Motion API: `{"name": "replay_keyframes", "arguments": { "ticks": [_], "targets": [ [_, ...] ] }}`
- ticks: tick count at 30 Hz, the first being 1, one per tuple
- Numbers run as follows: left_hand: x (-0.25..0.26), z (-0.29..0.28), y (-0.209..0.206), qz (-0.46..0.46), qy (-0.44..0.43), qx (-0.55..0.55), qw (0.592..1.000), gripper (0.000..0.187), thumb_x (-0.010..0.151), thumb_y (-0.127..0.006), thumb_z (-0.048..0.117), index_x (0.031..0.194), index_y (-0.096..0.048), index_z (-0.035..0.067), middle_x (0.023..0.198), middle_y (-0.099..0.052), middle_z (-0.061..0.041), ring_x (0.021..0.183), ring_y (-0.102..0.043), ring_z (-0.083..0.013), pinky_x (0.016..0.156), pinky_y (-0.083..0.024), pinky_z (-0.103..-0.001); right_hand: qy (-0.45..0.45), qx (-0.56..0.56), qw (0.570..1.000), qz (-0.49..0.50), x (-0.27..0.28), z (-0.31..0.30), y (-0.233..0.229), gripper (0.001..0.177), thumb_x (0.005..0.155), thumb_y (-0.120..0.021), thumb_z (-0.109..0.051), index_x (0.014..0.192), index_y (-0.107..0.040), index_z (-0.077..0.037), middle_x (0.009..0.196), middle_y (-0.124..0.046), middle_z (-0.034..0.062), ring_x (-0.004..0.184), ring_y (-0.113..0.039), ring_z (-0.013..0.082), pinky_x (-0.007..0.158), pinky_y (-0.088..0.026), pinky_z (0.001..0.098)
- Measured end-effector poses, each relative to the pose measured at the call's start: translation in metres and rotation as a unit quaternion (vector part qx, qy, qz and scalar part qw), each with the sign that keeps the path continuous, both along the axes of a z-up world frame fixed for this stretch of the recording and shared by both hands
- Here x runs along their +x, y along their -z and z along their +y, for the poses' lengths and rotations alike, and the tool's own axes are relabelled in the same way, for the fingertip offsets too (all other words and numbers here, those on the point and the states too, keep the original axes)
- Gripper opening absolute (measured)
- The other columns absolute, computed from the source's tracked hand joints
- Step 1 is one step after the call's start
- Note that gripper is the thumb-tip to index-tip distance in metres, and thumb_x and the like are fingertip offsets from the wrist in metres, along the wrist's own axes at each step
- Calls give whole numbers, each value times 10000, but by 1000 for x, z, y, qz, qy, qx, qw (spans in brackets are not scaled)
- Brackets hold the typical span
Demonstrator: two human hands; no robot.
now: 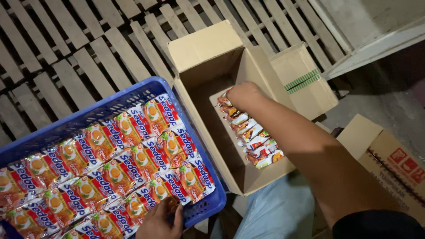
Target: The person picks up packets of instant noodles from a blue plastic crate and places them into a cardboard box.
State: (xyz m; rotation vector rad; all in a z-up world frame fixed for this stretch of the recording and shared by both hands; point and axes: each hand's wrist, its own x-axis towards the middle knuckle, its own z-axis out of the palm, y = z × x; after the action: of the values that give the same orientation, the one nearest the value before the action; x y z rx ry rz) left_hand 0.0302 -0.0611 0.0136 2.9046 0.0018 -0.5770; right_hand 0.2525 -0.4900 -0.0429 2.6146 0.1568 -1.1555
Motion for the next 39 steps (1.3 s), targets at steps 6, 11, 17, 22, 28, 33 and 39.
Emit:
{"name": "replay_keyframes", "arguments": {
  "ticks": [6, 11, 17, 22, 28, 33, 39],
  "targets": [
    [10, 2, -13, 91, 15, -13, 996, 461, 905, -583, 678, 1288, -709, 455, 1123, -806, 107, 1099, -762, -225, 802, -648, -480, 69, -3, 995, 69, 9, 13, -22, 452, 1021, -599, -143, 1460, -704, -146, 1528, -670, 144, 1360, -689, 351, 1048, -603, 502],
    [2, 0, -5, -29, 21, -34, 999, 369, 890, -625, 657, 1150, -779, 446, 963, -798, 151, 979, -776, -181, 679, -600, -418, -2, -5, 999, 50, 0, 10, -26, 505, 985, -655, -309, 1481, -650, -209, 1429, -734, 78, 1289, -721, 304, 1089, -546, 457],
    [5, 1, -12, 23, 23, -22, 999, 368, 925, -593, 656, 1152, -761, 421, 1007, -785, 124, 1001, -764, -207, 688, -611, -452, -128, -16, 987, -99, -24, -9, 13, 607, 1048, -486, -309, 1625, -502, -120, 1582, -615, 169, 1451, -585, 351, 1277, -327, 495],
    [7, 4, -12, 22, 26, -56, 998, 423, 914, -623, 625, 1213, -753, 355, 1096, -805, 76, 1046, -772, -264, 742, -634, -508, -137, 33, 964, -227, -56, 1, -43, 625, 1056, -382, -219, 1658, -448, -67, 1629, -555, 224, 1531, -490, 407, 1349, -242, 527],
    [11, 1, -30, 38, 26, -59, 997, 348, 946, -596, 629, 1090, -778, 371, 1011, -797, 107, 984, -758, -258, 723, -600, -489, 95, 200, 929, -295, -138, 13, -115, 647, 1020, -415, -166, 1661, -432, -78, 1742, -391, 188, 1635, -293, 366, 1367, -139, 524],
    [16, 2, -40, 56, 53, -82, 994, 403, 960, -579, 630, 1100, -774, 306, 1077, -802, 35, 1007, -758, -335, 773, -604, -547, 134, 144, 877, -439, -207, 2, -89, 667, 1009, -576, -312, 1590, -501, 10, 1702, -447, 266, 1619, -344, 451, 1361, -196, 575],
    [5, 14, -31, 10, 78, -152, 985, 404, 1019, -510, 484, 1177, -775, 222, 1152, -809, -52, 1020, -765, -383, 835, -588, -580, 101, 162, 829, -526, -240, -12, -77, 637, 953, -739, -283, 1436, -598, 107, 1386, -665, 312, 1375, -595, 467, 1174, -491, 543]
  ]
}}
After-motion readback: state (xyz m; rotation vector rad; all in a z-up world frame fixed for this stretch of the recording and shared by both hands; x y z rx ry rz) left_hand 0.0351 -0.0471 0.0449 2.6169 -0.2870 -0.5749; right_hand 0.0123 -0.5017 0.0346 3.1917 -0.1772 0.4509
